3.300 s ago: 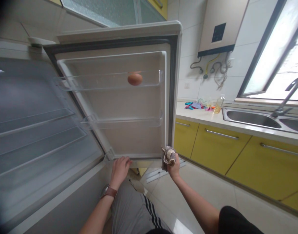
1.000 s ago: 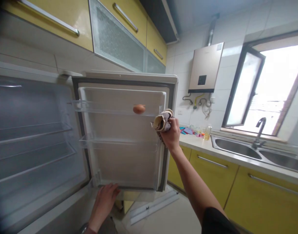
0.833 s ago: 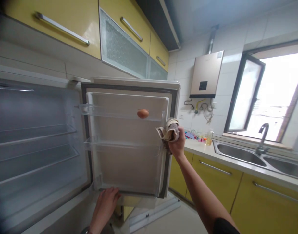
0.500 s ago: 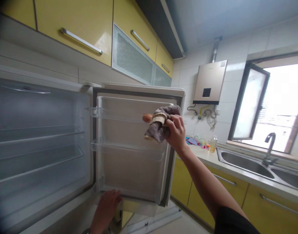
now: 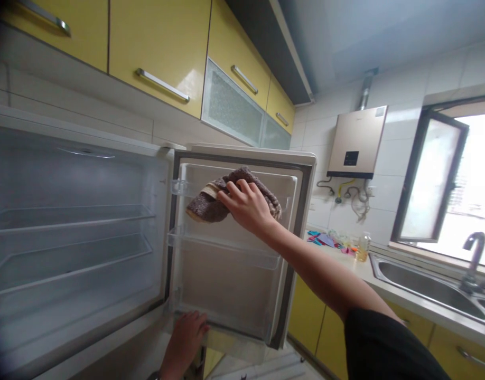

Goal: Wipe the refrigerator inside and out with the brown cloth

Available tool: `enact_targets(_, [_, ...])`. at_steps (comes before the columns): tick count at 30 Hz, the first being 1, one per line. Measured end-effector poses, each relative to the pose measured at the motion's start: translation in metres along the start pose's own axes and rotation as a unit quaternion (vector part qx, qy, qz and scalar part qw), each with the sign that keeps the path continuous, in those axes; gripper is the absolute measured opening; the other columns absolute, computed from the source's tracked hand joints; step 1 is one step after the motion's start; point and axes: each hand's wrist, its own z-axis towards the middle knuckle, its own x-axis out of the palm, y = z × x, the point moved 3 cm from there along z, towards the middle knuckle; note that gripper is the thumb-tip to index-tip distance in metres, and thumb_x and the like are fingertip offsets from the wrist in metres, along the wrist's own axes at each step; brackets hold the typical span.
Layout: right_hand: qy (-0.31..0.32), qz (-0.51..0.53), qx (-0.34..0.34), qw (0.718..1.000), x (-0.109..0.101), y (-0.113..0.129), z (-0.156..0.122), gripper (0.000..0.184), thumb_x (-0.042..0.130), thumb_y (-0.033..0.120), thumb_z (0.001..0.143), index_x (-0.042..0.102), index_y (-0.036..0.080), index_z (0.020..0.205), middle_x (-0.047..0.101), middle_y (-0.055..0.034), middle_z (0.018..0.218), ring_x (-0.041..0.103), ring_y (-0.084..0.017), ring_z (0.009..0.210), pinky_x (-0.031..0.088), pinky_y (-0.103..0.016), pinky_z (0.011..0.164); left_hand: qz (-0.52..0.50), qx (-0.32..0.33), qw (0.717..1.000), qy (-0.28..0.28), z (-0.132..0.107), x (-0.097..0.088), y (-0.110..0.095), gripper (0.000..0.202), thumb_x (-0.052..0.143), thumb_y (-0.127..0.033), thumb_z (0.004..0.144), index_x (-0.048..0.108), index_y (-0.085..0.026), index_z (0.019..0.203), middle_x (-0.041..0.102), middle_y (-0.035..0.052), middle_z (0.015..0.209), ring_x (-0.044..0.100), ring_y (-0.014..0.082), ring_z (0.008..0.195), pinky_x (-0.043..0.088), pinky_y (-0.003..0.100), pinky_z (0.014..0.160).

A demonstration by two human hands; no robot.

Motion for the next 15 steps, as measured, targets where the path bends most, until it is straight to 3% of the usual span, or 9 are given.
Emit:
enact_targets(4, [0.011, 0.029, -0.020, 0.999, 0.016, 0.026, 0.035, 0.034, 0.047, 0.016, 0.103, 0.061, 0.024, 0.133, 0.063, -0.0129, 0.127, 0.049, -0.027, 0.110, 0.042, -0.040, 0.086, -0.010, -0.005, 1.000, 0.002, -0.003, -0.008, -0.003, 0.021, 0.056, -0.021, 0.101, 0.076, -0.023, 0.107, 0.073, 0.0081, 0.113, 0.064, 0.0280, 0.115, 0.040, 0.043, 0.107])
enact_targets(11, [0.042, 0.039, -0.061, 0.997, 0.045, 0.084, 0.108, 0.043, 0.032, 0.018, 0.108, 0.053, 0.027, 0.144, 0.058, -0.0117, 0.141, 0.053, -0.029, 0.119, 0.047, -0.045, 0.090, -0.002, 0.003, 1.000, 0.010, -0.005, -0.005, 0.004, 0.024, 0.054, -0.017, 0.101, 0.077, -0.023, 0.105, 0.072, 0.0069, 0.110, 0.064, 0.0278, 0.112, 0.041, 0.045, 0.106])
enact_targets(15, [0.067, 0.039, -0.129, 0.989, 0.071, 0.117, 0.136, 0.048, 0.020, 0.014, 0.110, 0.052, 0.021, 0.145, 0.055, -0.0119, 0.149, 0.050, -0.028, 0.130, 0.046, -0.044, 0.097, 0.010, 0.003, 1.000, 0.007, -0.005, -0.009, 0.005, 0.024, 0.057, -0.017, 0.099, 0.077, -0.024, 0.108, 0.072, 0.0071, 0.111, 0.064, 0.0283, 0.113, 0.042, 0.043, 0.105])
